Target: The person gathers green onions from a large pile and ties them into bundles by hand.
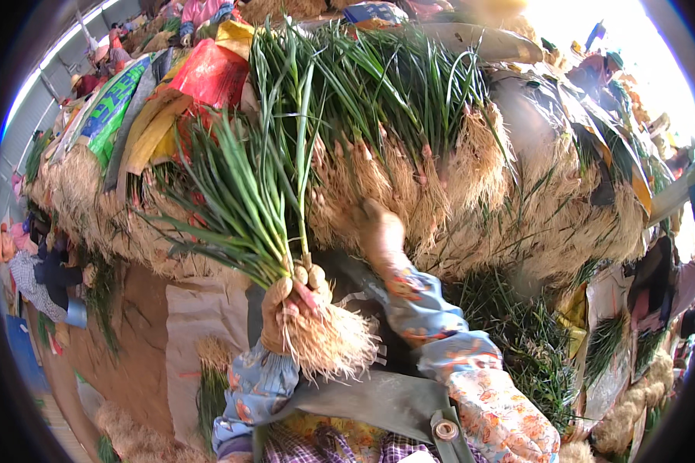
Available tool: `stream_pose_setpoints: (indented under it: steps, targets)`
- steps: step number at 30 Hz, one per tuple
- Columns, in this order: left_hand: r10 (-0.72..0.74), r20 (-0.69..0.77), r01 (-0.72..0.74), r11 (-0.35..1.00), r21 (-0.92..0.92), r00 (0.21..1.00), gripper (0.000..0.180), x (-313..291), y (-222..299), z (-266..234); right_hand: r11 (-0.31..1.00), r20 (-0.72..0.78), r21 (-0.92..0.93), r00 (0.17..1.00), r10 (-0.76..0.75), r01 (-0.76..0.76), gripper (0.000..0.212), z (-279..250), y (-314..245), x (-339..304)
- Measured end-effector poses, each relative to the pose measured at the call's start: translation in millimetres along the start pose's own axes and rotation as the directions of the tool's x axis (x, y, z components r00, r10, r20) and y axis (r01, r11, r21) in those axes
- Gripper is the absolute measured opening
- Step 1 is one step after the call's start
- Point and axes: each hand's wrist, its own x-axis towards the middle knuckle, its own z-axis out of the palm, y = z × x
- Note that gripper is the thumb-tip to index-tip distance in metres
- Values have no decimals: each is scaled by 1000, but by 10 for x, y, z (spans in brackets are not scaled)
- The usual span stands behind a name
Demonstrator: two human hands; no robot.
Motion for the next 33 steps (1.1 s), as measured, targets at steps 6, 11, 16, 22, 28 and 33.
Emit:
stream_pose_setpoints:
  steps: [6, 11, 16, 22, 28, 33]
  targets:
    - [214, -44, -200, 955, 219, 976, 35, 27, 45, 125, 956, 758, -167, 651, -32, 241, 20, -796, -252, 259]
    - [-116, 16, 115, 993, 42, 993, 41, 115, -78, -38, 910, -58, -373, 974, -218, 182, 5, -614, 101, 958]
    - [-4, -247, 99, 923, 372, 969, 38, 126, -114, 99, 996, 215, 78, 977, 13, -30, 11, -642, -238, 558]
    - [-112, -236, 197, 906, 375, 965, 38, 286, -164, 43, 890, 87, 454, 996, 18, -55, 10, -381, -265, 81]
    - [-112, -150, 141, 970, 197, 982, 46, 177, -135, 47, 947, 84, 7, 943, 320, -322, 19, -627, -261, 454]
    - [-62, -209, 120, 955, 273, 976, 48, 158, -112, 27, 616, 569, 463, 746, 345, -638, 25, -393, 137, 579]
